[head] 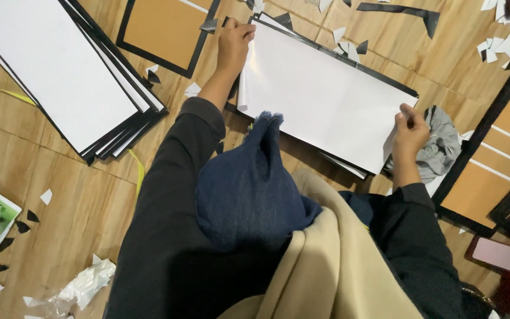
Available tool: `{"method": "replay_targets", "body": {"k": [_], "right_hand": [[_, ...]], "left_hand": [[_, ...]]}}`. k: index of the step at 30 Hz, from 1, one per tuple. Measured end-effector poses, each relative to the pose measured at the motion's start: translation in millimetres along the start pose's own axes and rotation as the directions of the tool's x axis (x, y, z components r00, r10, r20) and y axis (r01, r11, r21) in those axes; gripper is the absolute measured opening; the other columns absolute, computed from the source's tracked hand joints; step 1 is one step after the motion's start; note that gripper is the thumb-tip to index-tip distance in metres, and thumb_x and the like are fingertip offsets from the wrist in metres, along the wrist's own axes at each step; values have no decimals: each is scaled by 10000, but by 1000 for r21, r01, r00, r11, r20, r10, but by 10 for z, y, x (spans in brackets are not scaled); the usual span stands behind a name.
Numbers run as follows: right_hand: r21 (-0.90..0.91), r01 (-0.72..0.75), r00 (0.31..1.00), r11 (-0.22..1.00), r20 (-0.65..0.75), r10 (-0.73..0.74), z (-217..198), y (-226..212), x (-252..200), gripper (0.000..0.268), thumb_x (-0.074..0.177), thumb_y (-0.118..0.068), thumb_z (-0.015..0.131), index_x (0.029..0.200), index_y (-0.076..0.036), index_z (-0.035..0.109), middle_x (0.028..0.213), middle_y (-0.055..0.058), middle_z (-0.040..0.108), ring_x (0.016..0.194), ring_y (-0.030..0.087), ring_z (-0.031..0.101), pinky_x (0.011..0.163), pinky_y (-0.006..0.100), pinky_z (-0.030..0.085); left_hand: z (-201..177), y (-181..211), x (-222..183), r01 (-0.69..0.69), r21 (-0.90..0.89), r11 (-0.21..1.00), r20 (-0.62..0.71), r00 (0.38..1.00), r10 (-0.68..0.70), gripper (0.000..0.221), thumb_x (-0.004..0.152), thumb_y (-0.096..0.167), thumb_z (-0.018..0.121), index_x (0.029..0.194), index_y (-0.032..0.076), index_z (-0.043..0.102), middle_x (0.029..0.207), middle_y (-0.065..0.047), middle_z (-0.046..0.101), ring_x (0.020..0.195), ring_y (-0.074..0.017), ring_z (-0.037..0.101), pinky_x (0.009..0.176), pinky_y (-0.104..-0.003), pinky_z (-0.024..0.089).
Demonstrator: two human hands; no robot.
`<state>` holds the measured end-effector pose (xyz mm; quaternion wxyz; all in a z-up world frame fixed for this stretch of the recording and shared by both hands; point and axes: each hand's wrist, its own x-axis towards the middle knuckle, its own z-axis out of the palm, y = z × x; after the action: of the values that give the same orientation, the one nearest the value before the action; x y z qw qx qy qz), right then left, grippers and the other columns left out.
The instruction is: Manually assembling folder covers by applying white paper sheets to black frames and smoothing them with a cloth.
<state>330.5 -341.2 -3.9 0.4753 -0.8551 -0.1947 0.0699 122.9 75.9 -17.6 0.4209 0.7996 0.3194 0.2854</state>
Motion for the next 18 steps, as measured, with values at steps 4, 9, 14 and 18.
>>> {"method": "replay_targets", "body": {"k": [4,9,14,18], "right_hand": [[19,-63,998,998,-14,63,15,-33,4,220,875,-28,614,1083,-68,670,1045,50,671,937,132,602,833,248,506],[31,-40,998,999,-42,41,39,126,26,230,859,-43,592,1075,-41,669,1046,78,678,993,172,627,867,288,506],[-61,-36,999,998,-30,34,29,156,25,261,843,-56,617,1094,-84,684,1063,28,687,934,113,614,839,246,464],[-79,-78,993,994,-90,71,61,230,46,291,815,-96,641,1099,-133,691,1053,1,693,892,89,609,823,227,465]], "left_hand": [[29,-52,24,44,1,999,-10,999,-44,168,855,36,626,1004,11,701,817,-49,515,756,-213,591,680,-302,503],[79,-259,67,-22,11,1000,-27,999,22,153,840,38,637,966,46,724,846,-53,552,794,-217,631,746,-299,523],[53,-347,119,-114,167,979,-65,990,127,169,750,46,708,897,102,769,787,-63,556,797,-243,553,768,-323,450],[-6,-249,120,-95,172,981,-27,995,101,187,745,23,706,894,115,773,788,-73,577,756,-243,589,753,-332,475]]}}
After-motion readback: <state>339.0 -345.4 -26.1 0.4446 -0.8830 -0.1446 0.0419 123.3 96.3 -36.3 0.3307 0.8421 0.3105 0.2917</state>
